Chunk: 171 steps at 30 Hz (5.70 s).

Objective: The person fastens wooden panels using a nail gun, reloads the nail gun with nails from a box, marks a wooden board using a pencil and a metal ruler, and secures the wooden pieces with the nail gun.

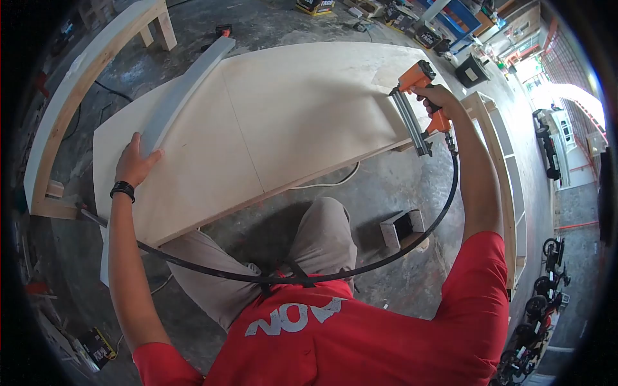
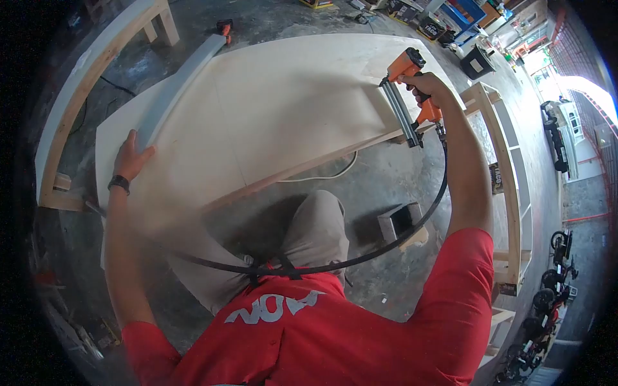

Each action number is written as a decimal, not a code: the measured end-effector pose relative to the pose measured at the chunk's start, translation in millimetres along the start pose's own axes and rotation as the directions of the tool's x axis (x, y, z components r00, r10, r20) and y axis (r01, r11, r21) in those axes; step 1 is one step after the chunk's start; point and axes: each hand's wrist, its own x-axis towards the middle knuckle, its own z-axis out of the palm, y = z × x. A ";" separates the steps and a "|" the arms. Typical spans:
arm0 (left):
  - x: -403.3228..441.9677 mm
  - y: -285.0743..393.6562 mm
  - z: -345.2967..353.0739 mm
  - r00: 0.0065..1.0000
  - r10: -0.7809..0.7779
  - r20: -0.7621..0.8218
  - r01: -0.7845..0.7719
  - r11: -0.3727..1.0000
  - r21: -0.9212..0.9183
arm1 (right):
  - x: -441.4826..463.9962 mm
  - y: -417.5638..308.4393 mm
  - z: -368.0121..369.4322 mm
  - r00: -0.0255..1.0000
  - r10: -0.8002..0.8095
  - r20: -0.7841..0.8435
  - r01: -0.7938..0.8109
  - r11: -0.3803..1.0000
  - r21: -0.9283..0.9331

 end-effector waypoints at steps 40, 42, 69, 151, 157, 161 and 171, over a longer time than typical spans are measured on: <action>44.2 -4.9 -38.0 1.000 0.009 0.029 -0.009 1.000 0.009 | -26.6 -23.7 -15.5 0.995 0.104 -0.001 -0.104 0.994 -0.020; 52.8 -7.4 -42.4 0.999 0.000 0.043 -0.001 1.000 0.001 | -33.1 -30.5 -13.9 0.996 0.085 -0.020 -0.086 0.995 -0.048; 77.4 -15.8 -46.0 0.999 0.000 0.044 0.000 1.000 -0.014 | -37.4 -30.9 -17.1 0.995 0.091 -0.029 -0.092 0.995 -0.025; -417.5 101.4 -588.3 0.615 -0.559 0.556 0.733 0.666 -0.141 | -405.2 -388.8 80.7 0.402 -0.001 0.916 0.835 0.410 -0.367; -448.4 95.7 -649.6 0.440 -0.887 0.143 0.878 0.391 -0.277 | -442.9 -475.8 102.4 0.264 0.135 0.955 0.551 0.791 -0.264; -478.1 112.3 -639.3 0.376 -0.927 0.007 0.877 0.353 -0.327 | -462.5 -495.5 167.2 0.178 -0.001 0.984 0.606 0.788 -0.109; -526.3 20.4 -635.9 0.297 -0.879 0.373 0.915 0.151 -0.373 | -529.0 -634.3 266.2 0.240 0.172 0.955 0.685 0.668 -0.292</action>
